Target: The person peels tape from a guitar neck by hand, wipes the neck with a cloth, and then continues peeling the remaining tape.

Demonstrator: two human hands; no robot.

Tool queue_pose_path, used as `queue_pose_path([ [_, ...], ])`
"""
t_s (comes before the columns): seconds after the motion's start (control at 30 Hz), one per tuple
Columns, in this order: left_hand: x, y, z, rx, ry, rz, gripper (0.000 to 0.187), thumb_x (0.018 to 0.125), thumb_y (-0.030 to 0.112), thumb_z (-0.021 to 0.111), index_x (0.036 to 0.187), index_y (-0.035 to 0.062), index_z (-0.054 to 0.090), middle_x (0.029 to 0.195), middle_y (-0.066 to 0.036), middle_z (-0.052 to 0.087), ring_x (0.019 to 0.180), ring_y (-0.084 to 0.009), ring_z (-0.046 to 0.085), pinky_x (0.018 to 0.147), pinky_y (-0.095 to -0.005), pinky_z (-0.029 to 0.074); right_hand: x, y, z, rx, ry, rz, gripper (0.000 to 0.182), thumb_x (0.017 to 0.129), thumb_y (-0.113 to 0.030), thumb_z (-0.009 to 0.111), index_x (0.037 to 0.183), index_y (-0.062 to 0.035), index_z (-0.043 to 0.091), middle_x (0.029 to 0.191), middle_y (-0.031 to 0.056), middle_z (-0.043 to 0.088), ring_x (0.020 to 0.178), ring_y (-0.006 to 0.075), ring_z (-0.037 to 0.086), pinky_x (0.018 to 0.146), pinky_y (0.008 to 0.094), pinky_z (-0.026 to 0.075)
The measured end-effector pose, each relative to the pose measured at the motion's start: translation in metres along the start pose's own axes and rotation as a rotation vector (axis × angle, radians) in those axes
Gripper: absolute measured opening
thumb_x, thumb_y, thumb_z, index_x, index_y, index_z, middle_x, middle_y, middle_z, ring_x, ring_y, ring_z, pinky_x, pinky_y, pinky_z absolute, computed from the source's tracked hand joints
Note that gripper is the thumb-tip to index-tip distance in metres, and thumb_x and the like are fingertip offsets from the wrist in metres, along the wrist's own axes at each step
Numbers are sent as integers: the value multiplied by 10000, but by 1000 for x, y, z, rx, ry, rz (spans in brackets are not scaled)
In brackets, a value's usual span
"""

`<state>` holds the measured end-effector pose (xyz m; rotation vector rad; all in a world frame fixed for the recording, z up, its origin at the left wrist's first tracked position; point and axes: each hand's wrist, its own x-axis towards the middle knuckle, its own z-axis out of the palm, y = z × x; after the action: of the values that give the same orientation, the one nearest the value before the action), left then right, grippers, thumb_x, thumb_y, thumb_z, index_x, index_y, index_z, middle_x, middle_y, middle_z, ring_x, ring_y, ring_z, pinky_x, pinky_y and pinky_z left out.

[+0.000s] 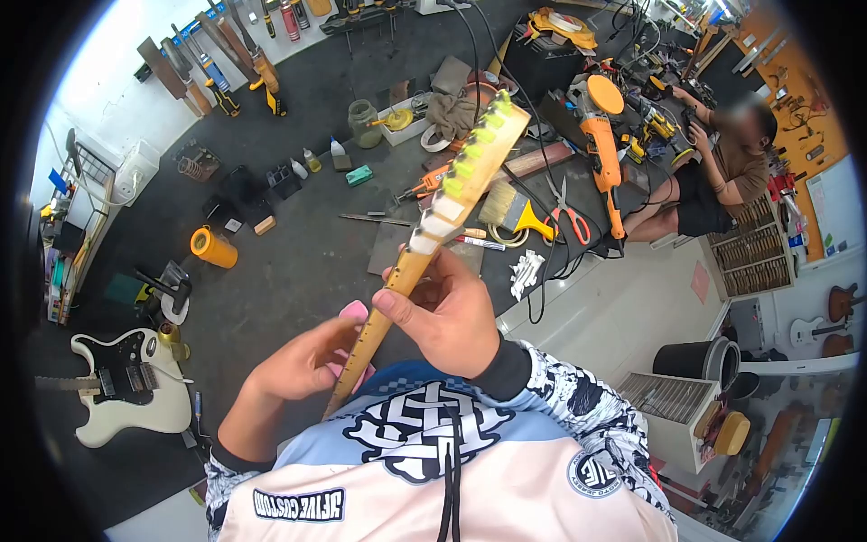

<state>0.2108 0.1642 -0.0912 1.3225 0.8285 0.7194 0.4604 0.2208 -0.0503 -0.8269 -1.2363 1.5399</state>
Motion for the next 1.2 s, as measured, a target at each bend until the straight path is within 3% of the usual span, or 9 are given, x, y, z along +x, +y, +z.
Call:
queue_pose_path([
  [0.23,37,11,31,-38,164,-62,445,984,354,719,1202,-6,574,982,-46,639,854,-103,618,757,-285,548,-5,3,-5,-117,21,-44,547,891,-195,829,1300,41,555,1075,138,718,919,200,734,771,313,590],
  [0.33,35,15,35,-150,174,-51,376,1016,321,673,1168,-8,574,883,-36,630,761,-94,616,650,-260,544,-12,-17,-26,-863,40,-373,508,864,-166,840,1265,34,601,1045,167,722,896,263,748,749,326,594],
  [0.37,33,21,35,-160,158,-93,381,1020,327,665,1170,-11,572,861,-37,627,741,-98,619,635,-264,546,-15,-22,-30,-1025,162,-510,454,836,-145,841,1215,22,656,1046,176,715,883,299,741,757,338,596],
  [0.43,29,34,32,-181,133,-174,391,1028,339,649,1174,-15,570,818,-39,621,702,-106,624,603,-273,550,-13,-34,-53,-1343,167,-926,418,805,-129,847,1167,9,689,1061,142,725,910,286,729,757,354,601],
  [0.53,27,42,30,-168,120,-217,419,1052,397,586,1127,-16,583,759,-44,616,613,-124,645,563,-280,548,-8,-66,-63,-1607,81,-1216,340,794,-84,804,1114,-8,722,1081,105,723,948,264,709,753,356,600],
  [0.67,28,50,33,-166,74,-230,454,1048,445,578,1067,-8,593,744,-40,615,578,-115,645,532,-267,549,3,-81,-61,-1749,-106,-1324,320,794,-97,743,1106,-23,742,1096,84,712,958,235,694,762,345,586],
  [0.83,24,57,47,-167,78,-249,474,1029,460,610,1052,-13,597,721,-34,607,549,-104,617,510,-261,544,3,-84,-58,-1828,-97,-1385,366,761,-107,740,1120,-38,747,1081,51,707,938,184,684,742,325,497],
  [1.2,31,68,62,32,159,-314,545,992,501,657,1020,-43,627,660,-50,622,499,-113,613,452,-265,474,-5,-98,-55,-1915,-250,-1218,239,771,-94,757,999,-23,769,1013,33,691,874,168,654,777,361,460],
])
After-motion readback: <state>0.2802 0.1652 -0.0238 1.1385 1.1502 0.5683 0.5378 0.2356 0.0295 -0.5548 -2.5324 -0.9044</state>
